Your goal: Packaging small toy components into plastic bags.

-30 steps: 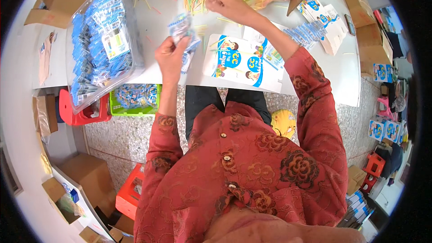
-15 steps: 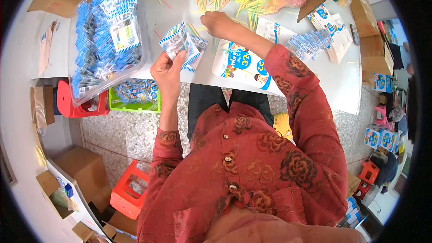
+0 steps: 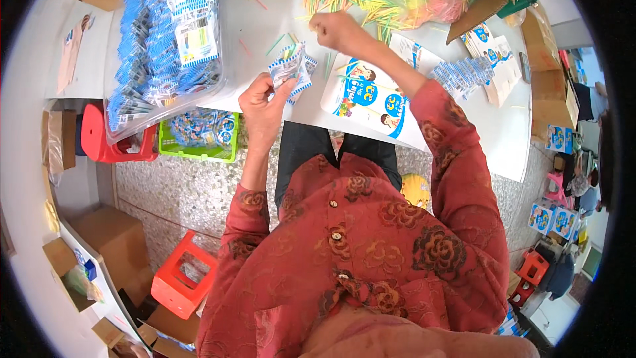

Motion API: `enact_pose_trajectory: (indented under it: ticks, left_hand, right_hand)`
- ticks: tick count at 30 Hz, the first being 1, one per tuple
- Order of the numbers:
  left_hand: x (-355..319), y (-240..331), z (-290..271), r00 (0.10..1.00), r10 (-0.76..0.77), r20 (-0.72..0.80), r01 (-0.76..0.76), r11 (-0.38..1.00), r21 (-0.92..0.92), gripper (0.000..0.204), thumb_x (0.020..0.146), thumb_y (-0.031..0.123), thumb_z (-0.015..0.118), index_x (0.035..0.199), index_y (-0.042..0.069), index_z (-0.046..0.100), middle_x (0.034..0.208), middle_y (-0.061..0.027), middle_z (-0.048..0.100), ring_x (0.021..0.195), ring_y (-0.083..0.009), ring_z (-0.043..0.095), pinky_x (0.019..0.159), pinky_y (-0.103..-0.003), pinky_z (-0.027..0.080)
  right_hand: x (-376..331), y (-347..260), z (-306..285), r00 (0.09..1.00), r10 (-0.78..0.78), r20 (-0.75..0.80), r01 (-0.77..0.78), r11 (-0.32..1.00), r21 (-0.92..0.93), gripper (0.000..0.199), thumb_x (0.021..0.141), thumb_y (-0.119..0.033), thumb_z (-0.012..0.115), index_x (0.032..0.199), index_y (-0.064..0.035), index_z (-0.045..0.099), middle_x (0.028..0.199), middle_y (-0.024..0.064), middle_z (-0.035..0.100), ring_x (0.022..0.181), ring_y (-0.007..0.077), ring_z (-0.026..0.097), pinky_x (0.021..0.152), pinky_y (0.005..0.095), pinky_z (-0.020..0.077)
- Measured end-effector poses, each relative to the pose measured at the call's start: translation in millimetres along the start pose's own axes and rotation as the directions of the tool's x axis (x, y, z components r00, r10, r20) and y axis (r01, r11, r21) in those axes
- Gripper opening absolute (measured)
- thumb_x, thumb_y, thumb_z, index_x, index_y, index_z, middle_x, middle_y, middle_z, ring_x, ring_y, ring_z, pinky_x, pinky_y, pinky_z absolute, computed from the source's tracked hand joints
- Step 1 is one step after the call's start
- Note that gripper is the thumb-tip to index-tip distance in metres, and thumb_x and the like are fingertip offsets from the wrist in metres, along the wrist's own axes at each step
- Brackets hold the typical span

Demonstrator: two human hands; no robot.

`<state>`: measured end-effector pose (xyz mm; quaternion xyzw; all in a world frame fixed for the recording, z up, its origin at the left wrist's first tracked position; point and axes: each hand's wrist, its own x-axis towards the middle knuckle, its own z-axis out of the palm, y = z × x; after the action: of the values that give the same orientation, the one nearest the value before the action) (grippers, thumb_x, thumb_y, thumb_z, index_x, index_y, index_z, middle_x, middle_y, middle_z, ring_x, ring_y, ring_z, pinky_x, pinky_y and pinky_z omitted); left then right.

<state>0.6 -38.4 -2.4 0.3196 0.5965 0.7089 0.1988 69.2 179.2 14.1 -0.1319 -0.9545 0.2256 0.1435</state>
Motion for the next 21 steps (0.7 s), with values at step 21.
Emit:
enact_pose_trajectory:
  ticks: [21]
  left_hand:
    - [-3.6, 13.6, 25.1, 0.985, 0.024, 0.172, -0.059, 0.978, 0.199, 0.010, 0.075, 0.005, 0.070, 0.080, -0.002, 0.065, 0.067, 0.0001, 0.055, 0.061, -0.0061, 0.043, 0.054, -0.022, 0.035]
  right_hand:
    - [-40.4, -77.8, -88.0, 0.990, -0.092, 0.105, 0.026, 0.859, 0.511, 0.016, 0.077, -0.010, 0.066, 0.093, -0.0073, 0.065, 0.080, -0.0022, 0.060, 0.066, 0.0043, 0.051, 0.056, 0.0204, 0.0404]
